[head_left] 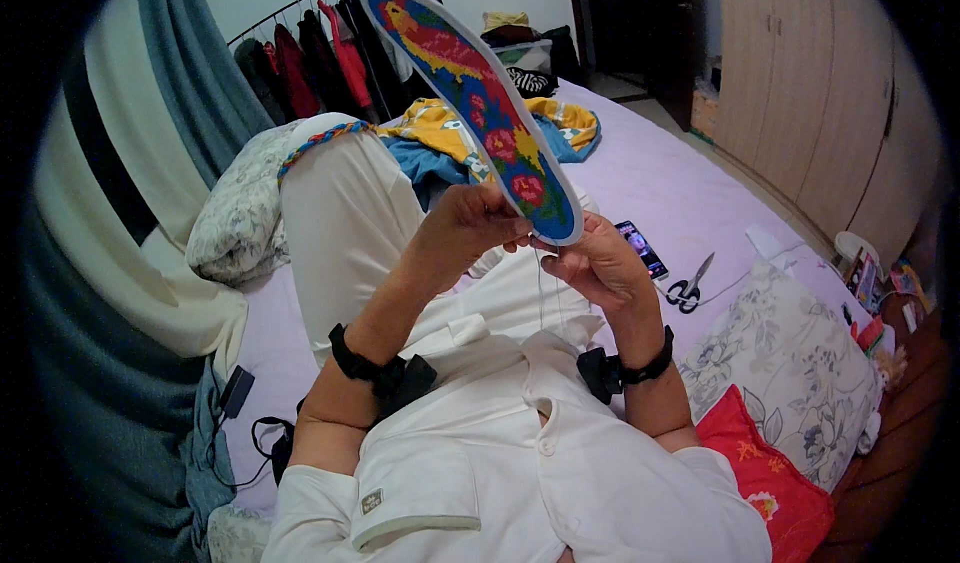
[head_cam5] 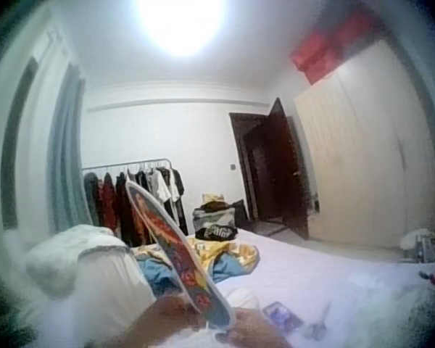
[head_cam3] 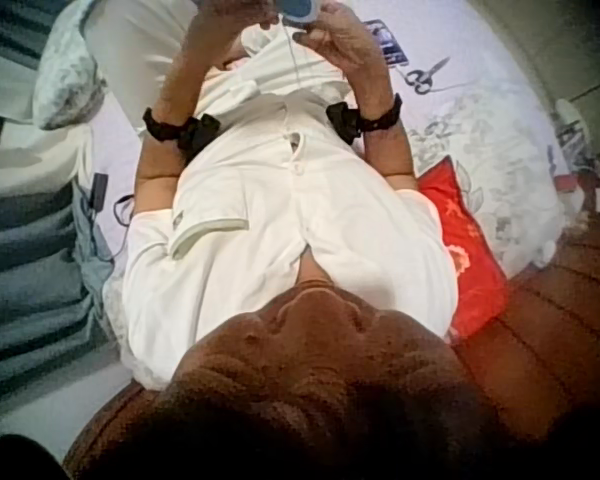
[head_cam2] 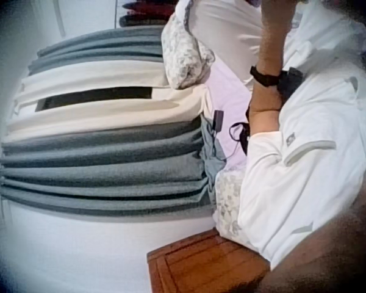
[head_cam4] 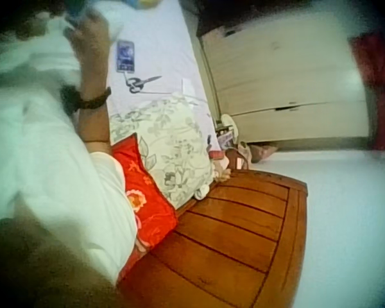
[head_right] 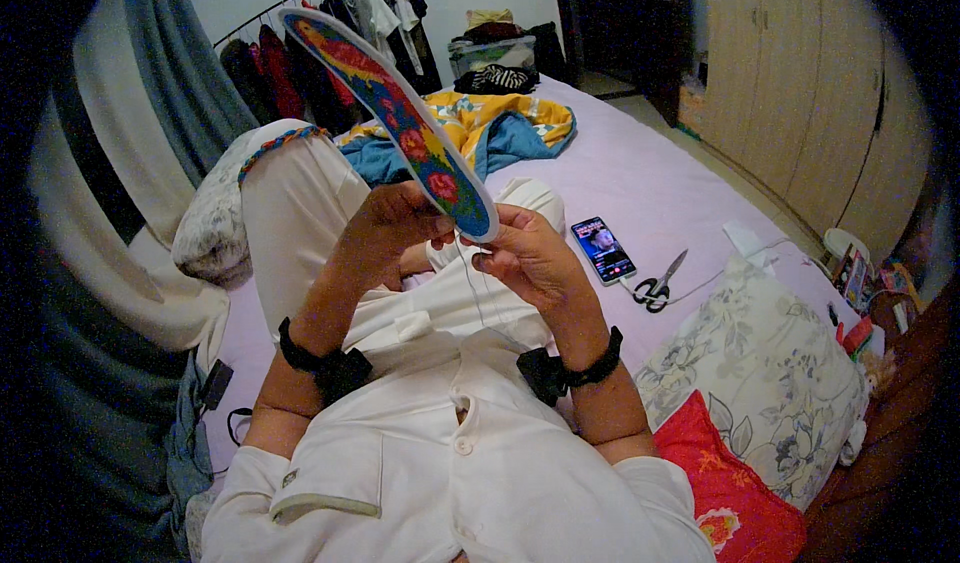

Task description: The person sews the edge of an insole by hand with a needle and thread.

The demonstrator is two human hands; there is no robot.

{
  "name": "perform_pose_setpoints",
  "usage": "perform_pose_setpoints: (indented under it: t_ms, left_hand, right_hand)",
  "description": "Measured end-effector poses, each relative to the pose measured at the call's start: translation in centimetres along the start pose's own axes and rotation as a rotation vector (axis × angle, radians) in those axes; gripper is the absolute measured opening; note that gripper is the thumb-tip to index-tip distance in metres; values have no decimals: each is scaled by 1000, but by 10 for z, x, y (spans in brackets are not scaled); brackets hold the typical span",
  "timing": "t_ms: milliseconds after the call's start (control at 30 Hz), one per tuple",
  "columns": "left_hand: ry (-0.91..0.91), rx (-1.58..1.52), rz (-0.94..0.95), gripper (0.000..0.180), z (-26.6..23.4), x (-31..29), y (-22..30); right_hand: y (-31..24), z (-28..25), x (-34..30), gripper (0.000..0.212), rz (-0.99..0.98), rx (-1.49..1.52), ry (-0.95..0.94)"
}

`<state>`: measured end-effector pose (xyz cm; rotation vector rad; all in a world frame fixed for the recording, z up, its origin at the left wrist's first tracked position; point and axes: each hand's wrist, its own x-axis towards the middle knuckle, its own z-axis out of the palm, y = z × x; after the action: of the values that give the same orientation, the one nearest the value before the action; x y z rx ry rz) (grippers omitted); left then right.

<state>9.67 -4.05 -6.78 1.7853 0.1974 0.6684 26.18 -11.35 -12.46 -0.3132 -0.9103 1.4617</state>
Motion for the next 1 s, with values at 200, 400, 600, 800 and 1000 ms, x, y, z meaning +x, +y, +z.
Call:
perform_pose_setpoints:
  t_ms: [200, 400, 600, 800, 1000]
  left_hand:
    - [1, -12, -69, 15, 2, -2, 0]
    - [-11, -130, -92, 20, 8, -3, 4]
    - [168, -274, 99, 25, -35, -9, 31]
    - [406, -411, 302, 15, -104, -47, 67]
    - [536, -633, 340, 7, -122, -59, 69]
  right_hand:
    - [8, -2, 4, 22, -129, -70, 18]
    - [-13, -16, 8, 7, -128, 640, -177]
    - [-56, -28, -28, 3, -317, 706, -424]
    - [-108, -95, -79, 15, -559, 360, -138]
    - [-122, -175, -109, 13, -897, -148, 761]
